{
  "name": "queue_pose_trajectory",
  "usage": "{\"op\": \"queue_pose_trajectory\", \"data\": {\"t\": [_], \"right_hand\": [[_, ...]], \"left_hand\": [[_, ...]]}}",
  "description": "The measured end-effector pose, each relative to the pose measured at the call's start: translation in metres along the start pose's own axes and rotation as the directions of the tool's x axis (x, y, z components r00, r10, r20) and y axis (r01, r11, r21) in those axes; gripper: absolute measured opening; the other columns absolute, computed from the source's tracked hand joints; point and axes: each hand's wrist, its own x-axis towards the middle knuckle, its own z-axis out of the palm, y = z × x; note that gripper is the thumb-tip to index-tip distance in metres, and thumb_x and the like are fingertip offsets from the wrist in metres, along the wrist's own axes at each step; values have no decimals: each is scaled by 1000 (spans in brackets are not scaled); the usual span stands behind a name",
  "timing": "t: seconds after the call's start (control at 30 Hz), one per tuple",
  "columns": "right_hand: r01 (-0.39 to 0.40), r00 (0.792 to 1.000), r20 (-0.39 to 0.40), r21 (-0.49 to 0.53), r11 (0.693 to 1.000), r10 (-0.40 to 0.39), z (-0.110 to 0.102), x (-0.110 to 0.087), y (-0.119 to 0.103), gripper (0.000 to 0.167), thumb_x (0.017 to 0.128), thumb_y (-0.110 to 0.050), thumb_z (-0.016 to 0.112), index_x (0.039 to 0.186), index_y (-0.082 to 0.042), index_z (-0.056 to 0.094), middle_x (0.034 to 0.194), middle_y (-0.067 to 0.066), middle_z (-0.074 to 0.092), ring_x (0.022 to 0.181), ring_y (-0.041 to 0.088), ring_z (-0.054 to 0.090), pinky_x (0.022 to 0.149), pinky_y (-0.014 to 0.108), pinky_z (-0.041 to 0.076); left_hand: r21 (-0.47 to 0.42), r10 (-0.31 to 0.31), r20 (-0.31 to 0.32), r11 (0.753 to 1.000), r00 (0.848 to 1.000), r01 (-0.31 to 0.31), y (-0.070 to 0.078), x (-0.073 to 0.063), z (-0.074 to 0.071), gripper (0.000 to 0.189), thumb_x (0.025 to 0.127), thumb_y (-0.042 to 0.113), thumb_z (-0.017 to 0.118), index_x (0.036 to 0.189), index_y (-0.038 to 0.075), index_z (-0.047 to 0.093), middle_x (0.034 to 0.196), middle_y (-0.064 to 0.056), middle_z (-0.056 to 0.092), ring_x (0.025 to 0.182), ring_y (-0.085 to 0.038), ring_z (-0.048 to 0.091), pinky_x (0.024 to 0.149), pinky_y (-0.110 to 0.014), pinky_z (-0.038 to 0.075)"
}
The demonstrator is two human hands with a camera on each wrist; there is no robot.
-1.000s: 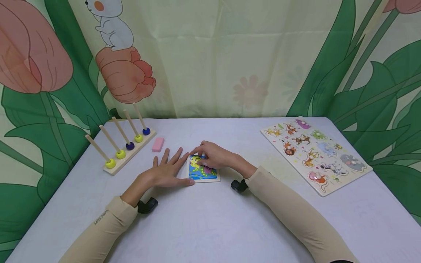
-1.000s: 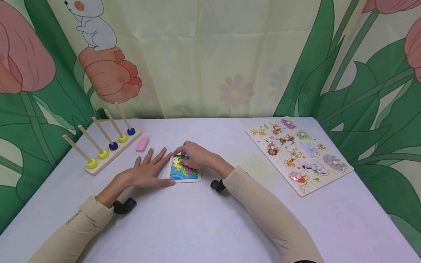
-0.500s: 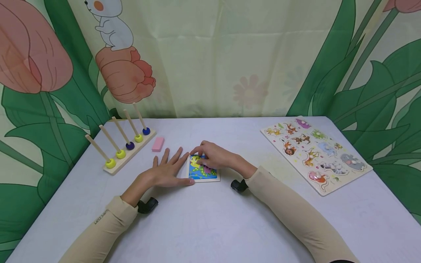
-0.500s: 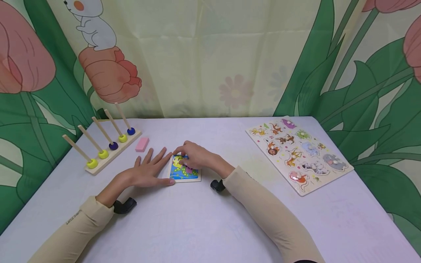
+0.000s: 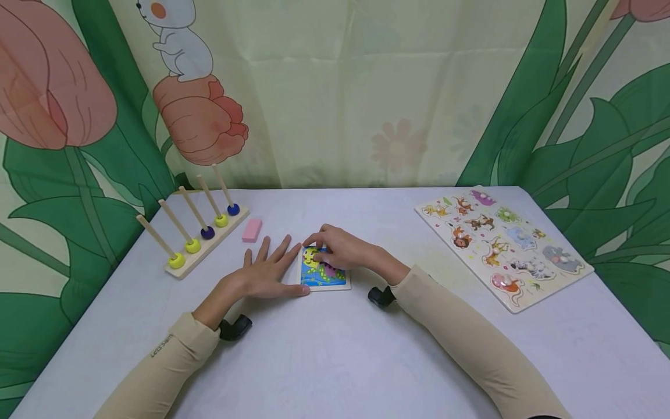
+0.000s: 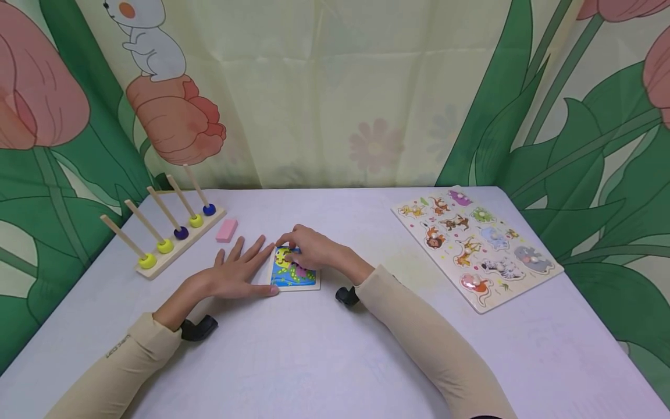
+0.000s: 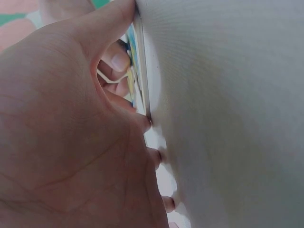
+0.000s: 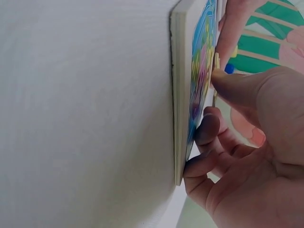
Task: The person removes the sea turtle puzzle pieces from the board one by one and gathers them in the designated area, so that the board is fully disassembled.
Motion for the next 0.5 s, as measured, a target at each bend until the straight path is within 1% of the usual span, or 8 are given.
{"op": "queue_pose_trajectory", "data": {"t": [0.1,0.2,0.33,0.5], "right_hand": [[12,1000,4,-1,1000,-12,-1,-1,0,42,105,-19,67,146,-17,65,125,13,63,95,18,56,86,27,49],[22,1000,7,7,1000,-22,-2,-2,1,42,105,-19,67,146,-16,65,125,13,63,94,18,57,86,27,50],[24,1000,2,17,1000,-24,-4,-4,5,41,105,-20,67,146,-16,66,123,12,63,94,18,57,86,26,50],[21,1000,0,10,1000,-21,-7,-8,9,41,105,-18,67,146,-18,66,124,12,63,97,18,58,87,27,52]], "left_hand": [[-11,6,4,1000,1000,-6,5,-5,-5,117,83,90,56,172,29,9,182,-4,-8,163,-50,-17,120,-85,-5],[-7,7,13,1000,1000,-7,8,-8,-8,115,86,86,56,172,26,10,182,-7,-7,163,-52,-16,119,-86,-4],[16,-4,18,1000,1000,4,9,-9,-9,112,88,84,56,172,26,9,181,-7,-7,163,-52,-16,120,-85,-2],[21,0,13,1000,1000,-1,7,-7,-8,112,89,84,55,172,26,9,181,-6,-8,163,-52,-15,120,-85,-2]]}}
